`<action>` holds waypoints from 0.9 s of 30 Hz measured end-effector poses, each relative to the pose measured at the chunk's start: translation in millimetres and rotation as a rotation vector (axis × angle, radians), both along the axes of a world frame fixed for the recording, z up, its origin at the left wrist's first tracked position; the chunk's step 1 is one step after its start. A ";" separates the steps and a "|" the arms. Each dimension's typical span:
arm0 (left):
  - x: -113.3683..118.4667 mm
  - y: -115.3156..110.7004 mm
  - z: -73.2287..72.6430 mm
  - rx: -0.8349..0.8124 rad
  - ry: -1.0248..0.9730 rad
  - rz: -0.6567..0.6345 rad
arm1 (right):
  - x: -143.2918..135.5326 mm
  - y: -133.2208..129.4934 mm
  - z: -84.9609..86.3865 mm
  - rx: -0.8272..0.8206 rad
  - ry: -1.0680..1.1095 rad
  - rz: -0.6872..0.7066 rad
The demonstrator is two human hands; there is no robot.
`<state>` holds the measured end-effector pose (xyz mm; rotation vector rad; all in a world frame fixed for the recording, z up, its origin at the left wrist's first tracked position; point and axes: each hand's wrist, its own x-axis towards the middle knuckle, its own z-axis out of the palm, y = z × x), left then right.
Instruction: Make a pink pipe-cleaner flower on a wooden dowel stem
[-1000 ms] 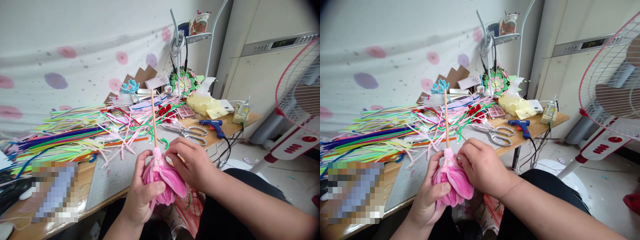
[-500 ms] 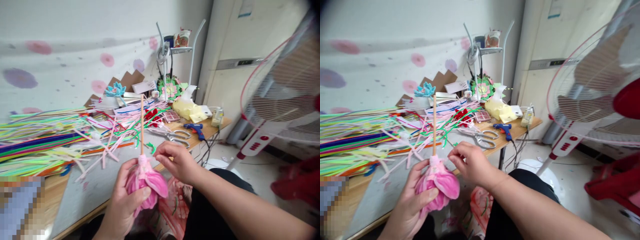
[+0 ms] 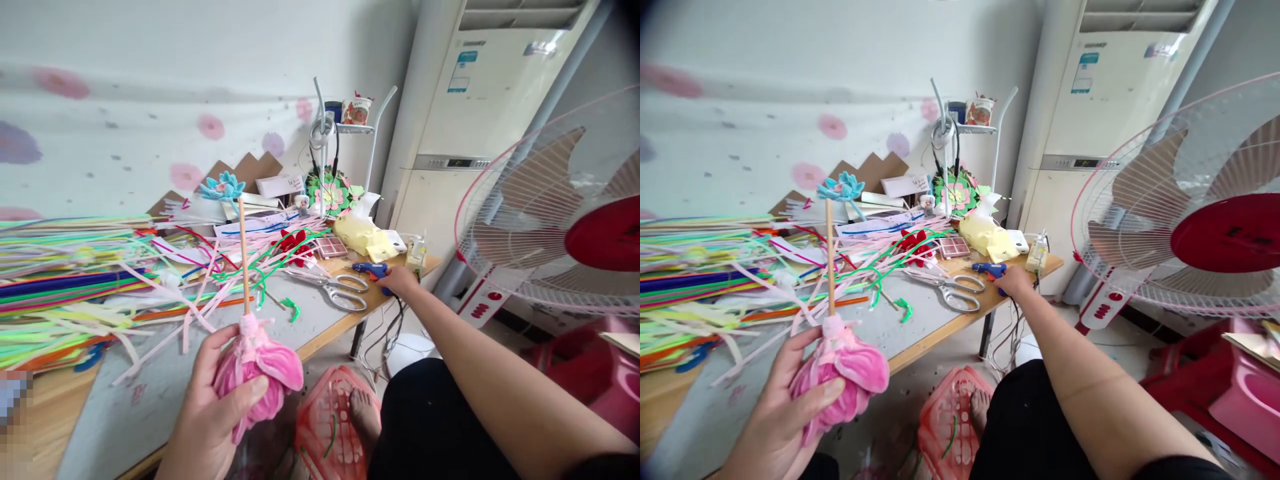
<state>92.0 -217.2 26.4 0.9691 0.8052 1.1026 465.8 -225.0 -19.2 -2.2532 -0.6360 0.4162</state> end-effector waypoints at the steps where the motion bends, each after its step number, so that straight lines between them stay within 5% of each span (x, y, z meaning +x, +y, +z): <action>1: -0.4 -0.3 0.8 -0.010 -0.015 -0.003 | -0.1 -0.4 1.2 0.048 0.032 -0.009; 6: -6.3 1.4 0.5 -0.073 -0.090 0.000 | -29.4 -16.4 22.8 0.376 0.195 0.056; 11: -8.5 5.5 -0.2 -0.032 -0.166 -0.057 | -107.3 -47.3 44.9 0.697 0.443 0.370; 17: -9.6 6.8 -3.8 0.078 -0.055 -0.036 | -178.1 -73.9 41.0 0.525 0.506 0.555; 22: -11.2 5.6 -4.6 0.108 -0.064 -0.070 | -187.3 -70.5 50.4 0.469 0.267 0.807; 27: -11.0 3.7 0.3 0.094 -0.146 -0.128 | -196.9 -66.3 64.0 0.555 0.256 0.970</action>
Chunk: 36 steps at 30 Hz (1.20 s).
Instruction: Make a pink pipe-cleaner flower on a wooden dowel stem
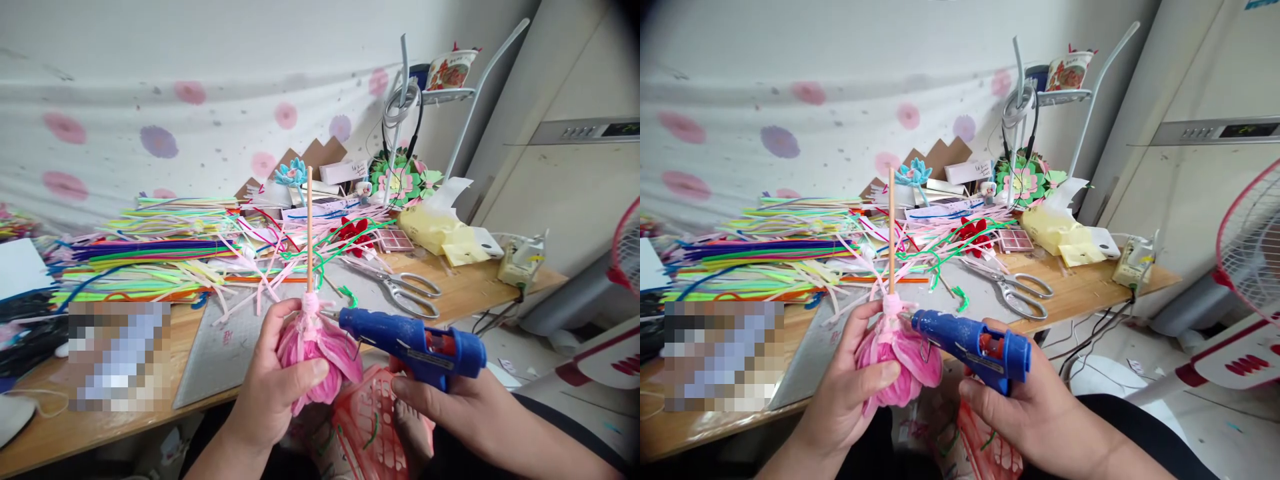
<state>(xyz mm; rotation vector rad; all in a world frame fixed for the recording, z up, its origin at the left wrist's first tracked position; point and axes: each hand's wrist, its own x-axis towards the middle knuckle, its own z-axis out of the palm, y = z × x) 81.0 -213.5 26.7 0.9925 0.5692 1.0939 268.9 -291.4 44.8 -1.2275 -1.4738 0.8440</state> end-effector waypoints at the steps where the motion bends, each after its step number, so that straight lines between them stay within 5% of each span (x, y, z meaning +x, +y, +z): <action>1: -0.2 -0.2 0.8 -0.002 0.003 -0.010 | -1.3 0.3 0.4 0.015 0.010 0.018; 13: -3.7 -2.8 3.3 -0.070 -0.075 -0.081 | 2.5 2.3 -2.5 0.004 0.092 0.131; 23: -2.6 9.0 -0.6 -0.059 0.061 0.157 | 13.1 7.4 -18.1 -0.166 0.488 0.015; 28: -5.5 18.9 -1.1 -0.057 0.110 0.243 | 24.6 13.1 -12.0 -0.190 0.825 0.025; 36: -7.0 12.0 4.8 -0.073 0.087 0.213 | 26.4 12.7 -6.2 -0.164 0.781 -0.013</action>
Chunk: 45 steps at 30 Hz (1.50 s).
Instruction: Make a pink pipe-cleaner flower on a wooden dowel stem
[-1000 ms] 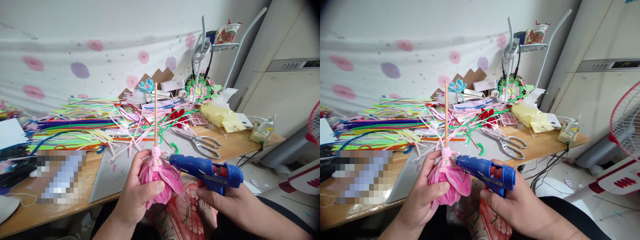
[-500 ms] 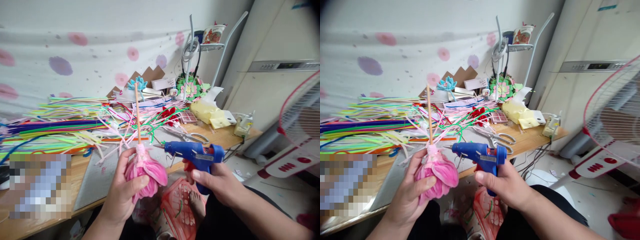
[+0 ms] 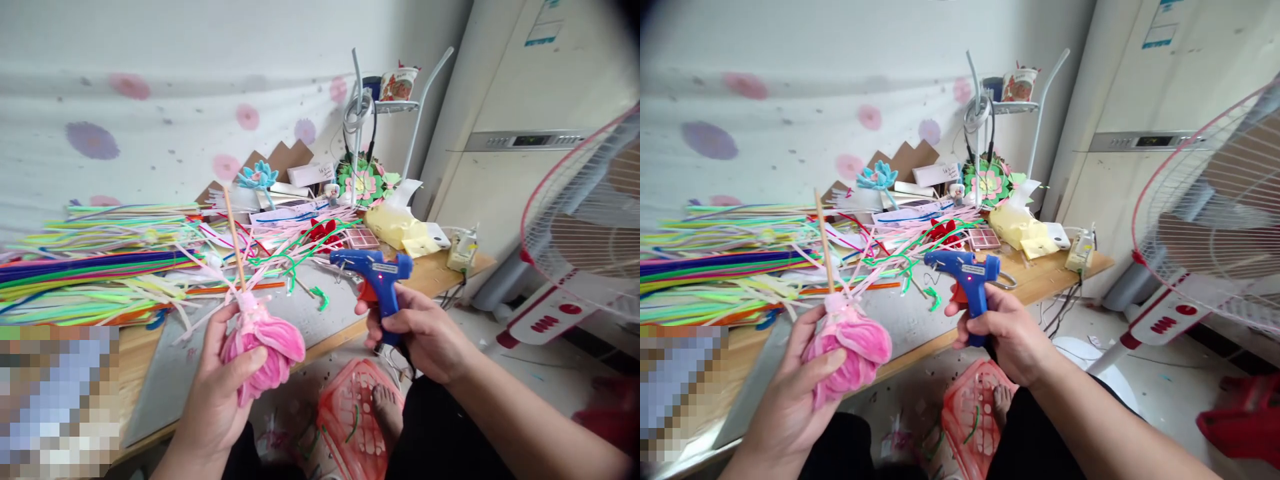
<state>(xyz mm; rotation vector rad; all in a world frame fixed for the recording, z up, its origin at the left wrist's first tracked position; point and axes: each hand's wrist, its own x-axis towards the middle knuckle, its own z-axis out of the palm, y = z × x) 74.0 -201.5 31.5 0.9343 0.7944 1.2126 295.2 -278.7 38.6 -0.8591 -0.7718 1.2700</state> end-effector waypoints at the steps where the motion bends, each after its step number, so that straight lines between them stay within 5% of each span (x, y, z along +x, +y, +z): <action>1: 0.1 -1.6 0.9 0.000 -0.017 -0.014 | 1.5 -0.7 -0.1 0.011 -0.027 0.001; 5: -0.1 -6.5 3.4 0.002 -0.081 -0.066 | 38.6 9.1 -9.7 -0.004 -0.338 -0.196; 9: -2.3 -11.3 3.9 -0.024 -0.086 -0.113 | 112.9 36.1 -35.2 -0.271 -1.096 -0.523; 13: -4.4 -13.9 2.0 -0.060 -0.014 -0.064 | 167.9 44.6 -57.2 -0.459 -1.418 -0.627; 17: -3.1 -14.2 0.1 -0.080 0.011 -0.096 | 183.4 41.3 -71.6 -0.550 -1.670 -0.592; 25: -0.2 -19.6 0.4 -0.069 -0.131 -0.213 | 192.0 39.3 -83.7 -0.466 -1.845 -0.404; 36: -6.5 -16.4 -3.5 -0.056 -0.133 -0.239 | 178.4 45.5 -86.8 -0.227 -1.777 -0.390; 39: -8.4 -16.7 -5.6 -0.047 -0.154 -0.292 | 169.3 48.6 -73.2 -0.168 -1.707 -0.478; 42: -10.2 -17.3 -7.1 -0.030 -0.183 -0.374 | 130.1 47.9 -42.4 -0.061 -1.607 -0.578; 44: -10.8 -18.5 -6.9 -0.028 -0.203 -0.431 | 84.5 44.3 -18.5 0.052 -1.490 -0.521; 45: -11.1 -19.5 -6.5 -0.029 -0.213 -0.456 | 58.6 41.9 -7.8 0.137 -1.264 -0.382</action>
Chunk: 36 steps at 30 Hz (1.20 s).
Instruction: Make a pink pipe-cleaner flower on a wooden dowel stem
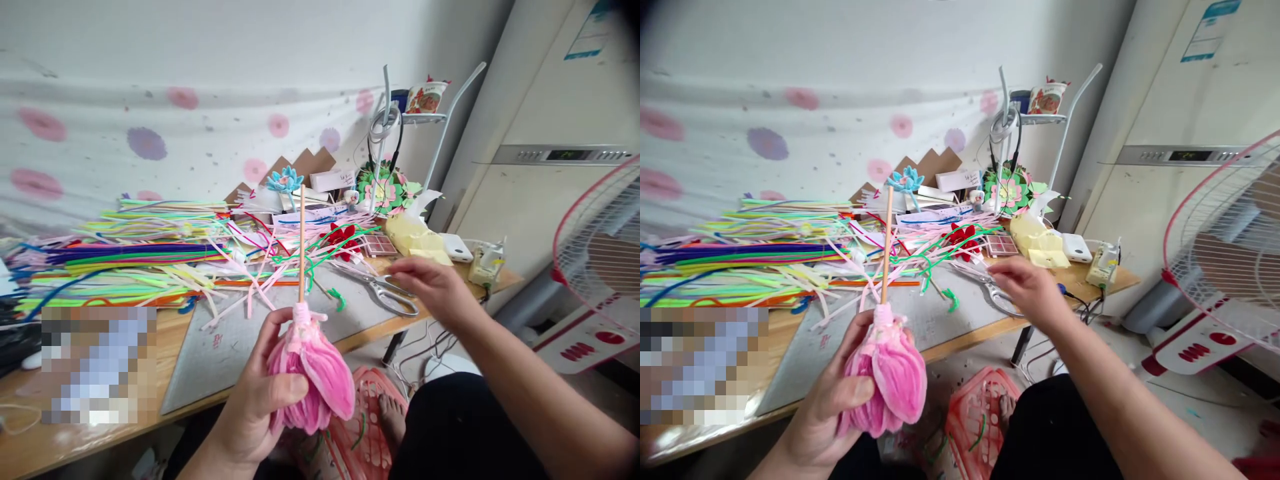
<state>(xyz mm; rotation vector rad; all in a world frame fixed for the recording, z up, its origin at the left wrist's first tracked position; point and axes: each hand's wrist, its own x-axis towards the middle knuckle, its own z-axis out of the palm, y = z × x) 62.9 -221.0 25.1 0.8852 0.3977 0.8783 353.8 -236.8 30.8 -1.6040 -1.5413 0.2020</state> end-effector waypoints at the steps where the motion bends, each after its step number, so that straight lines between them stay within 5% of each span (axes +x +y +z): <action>1: -0.4 -1.2 0.6 -0.003 -0.010 -0.022 | -25.9 -2.5 8.9 -0.011 0.203 0.183; 5: -3.5 -7.1 2.3 -0.028 -0.039 -0.108 | -101.1 -8.9 23.2 -0.150 0.785 0.577; 10: -7.9 -10.6 2.1 -0.040 -0.061 -0.155 | -118.9 -9.5 20.2 -0.196 1.050 0.703; 19: -7.3 -10.2 2.6 0.014 -0.060 -0.153 | -126.1 -9.0 23.7 -0.111 0.885 0.627; 25: -4.3 -12.9 1.5 0.058 -0.020 -0.087 | -131.1 -10.7 15.7 0.254 0.402 0.433; 32: -6.5 -15.9 3.9 0.040 -0.055 -0.116 | -120.6 -15.0 24.1 0.324 0.203 0.633; 36: -6.8 -16.9 4.0 0.046 -0.037 -0.104 | -118.6 -14.7 25.8 0.366 0.163 0.615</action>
